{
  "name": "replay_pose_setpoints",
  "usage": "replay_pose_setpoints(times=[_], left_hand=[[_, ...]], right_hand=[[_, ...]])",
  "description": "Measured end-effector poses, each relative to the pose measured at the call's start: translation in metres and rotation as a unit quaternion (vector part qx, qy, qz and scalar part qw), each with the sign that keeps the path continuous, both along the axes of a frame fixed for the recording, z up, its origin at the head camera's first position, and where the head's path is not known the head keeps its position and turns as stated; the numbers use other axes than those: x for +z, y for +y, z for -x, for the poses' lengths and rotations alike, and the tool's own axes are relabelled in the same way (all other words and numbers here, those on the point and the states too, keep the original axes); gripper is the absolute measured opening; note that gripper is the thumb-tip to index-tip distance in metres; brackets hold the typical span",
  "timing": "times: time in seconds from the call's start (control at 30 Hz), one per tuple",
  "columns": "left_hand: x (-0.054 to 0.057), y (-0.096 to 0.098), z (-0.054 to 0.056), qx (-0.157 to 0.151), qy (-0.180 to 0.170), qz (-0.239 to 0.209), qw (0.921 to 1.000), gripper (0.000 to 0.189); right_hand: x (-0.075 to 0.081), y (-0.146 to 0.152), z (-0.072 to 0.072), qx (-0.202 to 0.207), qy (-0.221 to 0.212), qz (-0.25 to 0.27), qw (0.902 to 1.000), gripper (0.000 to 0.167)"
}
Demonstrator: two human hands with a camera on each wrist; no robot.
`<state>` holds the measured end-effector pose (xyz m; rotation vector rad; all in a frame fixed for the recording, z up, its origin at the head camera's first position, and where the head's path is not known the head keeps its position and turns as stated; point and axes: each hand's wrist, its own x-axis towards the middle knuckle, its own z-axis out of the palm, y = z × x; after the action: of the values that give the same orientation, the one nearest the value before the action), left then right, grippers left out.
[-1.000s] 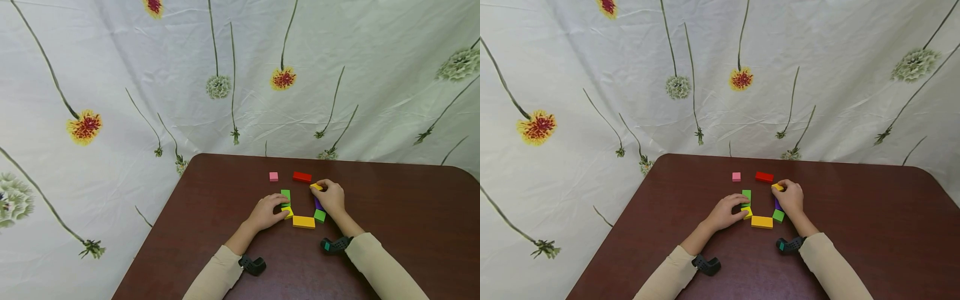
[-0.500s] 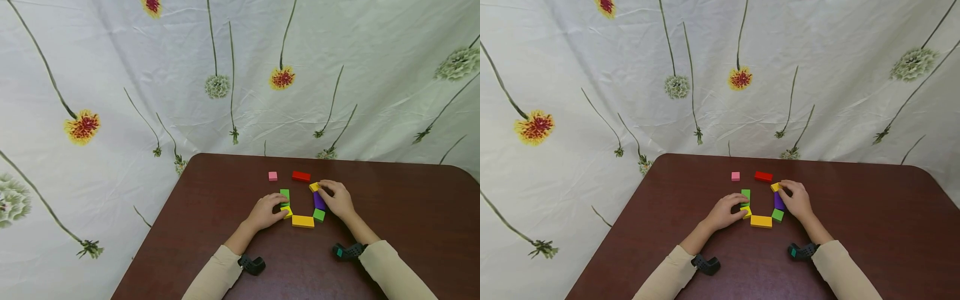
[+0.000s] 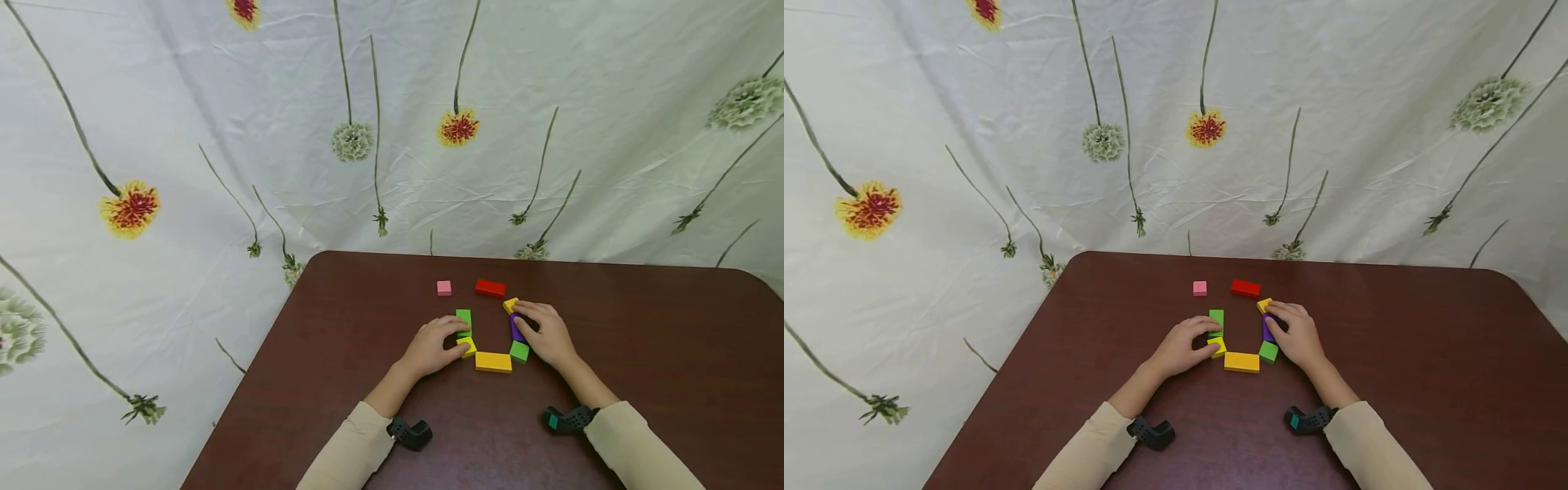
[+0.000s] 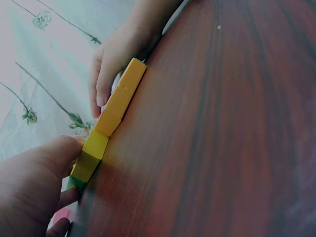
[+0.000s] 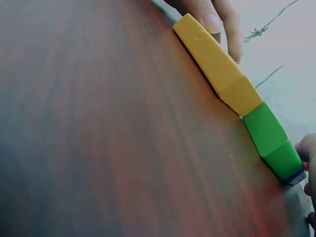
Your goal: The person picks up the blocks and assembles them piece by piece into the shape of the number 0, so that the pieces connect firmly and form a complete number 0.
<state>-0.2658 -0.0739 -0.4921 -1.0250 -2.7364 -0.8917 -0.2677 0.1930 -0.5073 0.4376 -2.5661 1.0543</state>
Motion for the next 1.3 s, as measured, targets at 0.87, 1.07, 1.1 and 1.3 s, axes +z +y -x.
replay_pose_setpoints(times=[0.87, 1.07, 1.1, 1.3], left_hand=[[0.011, -0.011, 0.046, 0.058, 0.017, -0.01, 0.9981, 0.031], [0.012, -0.009, 0.076, 0.128, 0.009, -0.017, 0.9916, 0.036], [0.012, -0.008, 0.08, 0.137, 0.004, -0.019, 0.9904, 0.037], [0.013, -0.002, 0.093, 0.153, -0.025, -0.004, 0.9879, 0.039]], right_hand=[[0.0, 0.0, -0.002, -0.01, -0.03, -0.003, 0.9995, 0.035], [0.0, 0.001, -0.001, -0.011, -0.024, -0.001, 0.9996, 0.034], [0.0, 0.001, -0.001, -0.01, -0.023, -0.001, 0.9997, 0.034], [0.0, 0.001, -0.001, -0.009, -0.024, -0.003, 0.9997, 0.034]])
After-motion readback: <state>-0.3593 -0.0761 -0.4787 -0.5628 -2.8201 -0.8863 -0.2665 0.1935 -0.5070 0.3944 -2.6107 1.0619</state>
